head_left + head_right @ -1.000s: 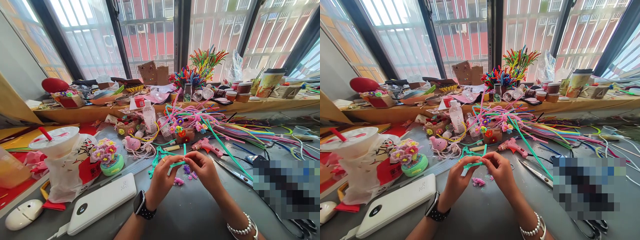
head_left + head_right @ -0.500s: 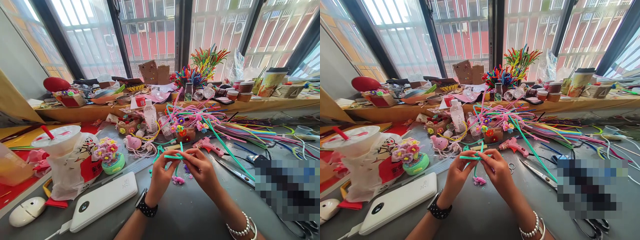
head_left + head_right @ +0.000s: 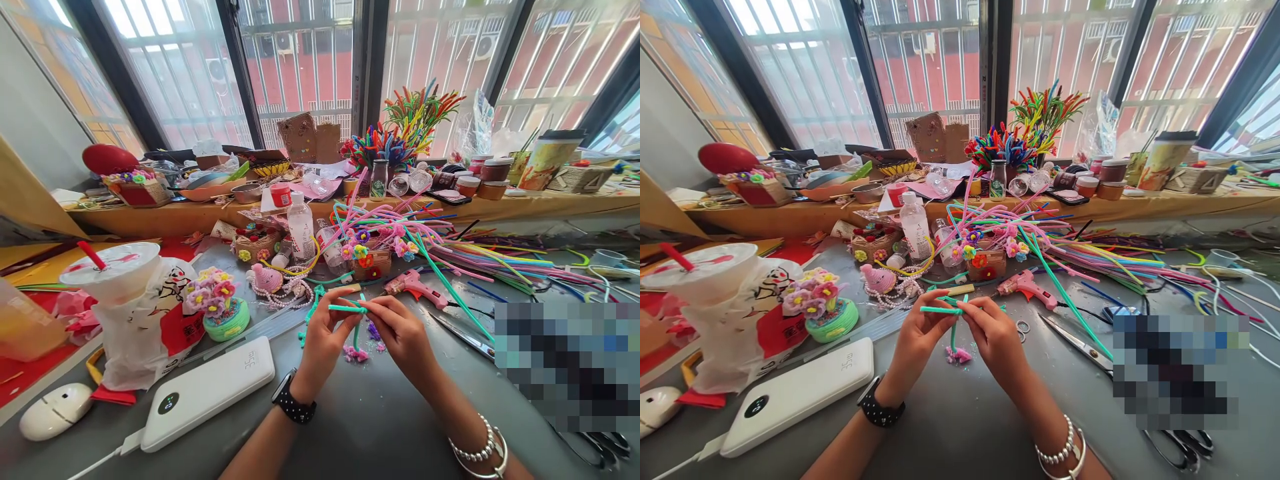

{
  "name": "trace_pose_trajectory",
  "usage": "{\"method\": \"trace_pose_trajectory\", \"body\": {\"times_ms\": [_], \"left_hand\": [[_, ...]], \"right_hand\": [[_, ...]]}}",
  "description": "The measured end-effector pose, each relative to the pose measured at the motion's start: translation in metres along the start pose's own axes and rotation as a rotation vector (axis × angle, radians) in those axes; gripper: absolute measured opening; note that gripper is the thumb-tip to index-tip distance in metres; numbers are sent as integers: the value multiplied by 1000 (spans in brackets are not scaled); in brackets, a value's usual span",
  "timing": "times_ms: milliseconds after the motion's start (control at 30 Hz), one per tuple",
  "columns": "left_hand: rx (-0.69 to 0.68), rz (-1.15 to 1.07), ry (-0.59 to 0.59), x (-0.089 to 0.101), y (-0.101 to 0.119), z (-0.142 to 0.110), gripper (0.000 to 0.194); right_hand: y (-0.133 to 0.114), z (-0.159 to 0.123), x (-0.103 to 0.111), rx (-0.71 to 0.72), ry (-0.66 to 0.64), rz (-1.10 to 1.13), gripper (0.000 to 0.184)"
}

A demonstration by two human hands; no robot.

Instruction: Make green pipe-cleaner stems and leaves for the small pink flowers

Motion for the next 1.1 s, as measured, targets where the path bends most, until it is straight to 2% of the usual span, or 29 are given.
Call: {"method": "trace_pose_trajectory", "body": {"times_ms": [200,500,667,833,1100], "left_hand": [[-6,52,11,0,1,-1,30],[-16,147,-22,1,-1,0,29],[14,181,-55,0,-1,1,33],[60,83,-91,-2,-4,0,29],[76,21,-79,-1,-7,1,29]], "right_hand": [[-1,0,-2,-40,-70,19,22],[-1,-1,-2,-71,-154,-111,20],[0,0,-2,-101,-135,-101,21],[2,0,-1,-94,-85,-14,20],[0,3,1,-106,-46,72,21]]}}
Point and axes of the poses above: each hand's wrist, its own z-axis towards the middle knuckle, its own x-axis out of the back of the hand, y = z × x, the point moved 2 cm from there along z, towards the middle knuckle, and after that the axes turned 1 degree about -y, right-handed, at the moved point
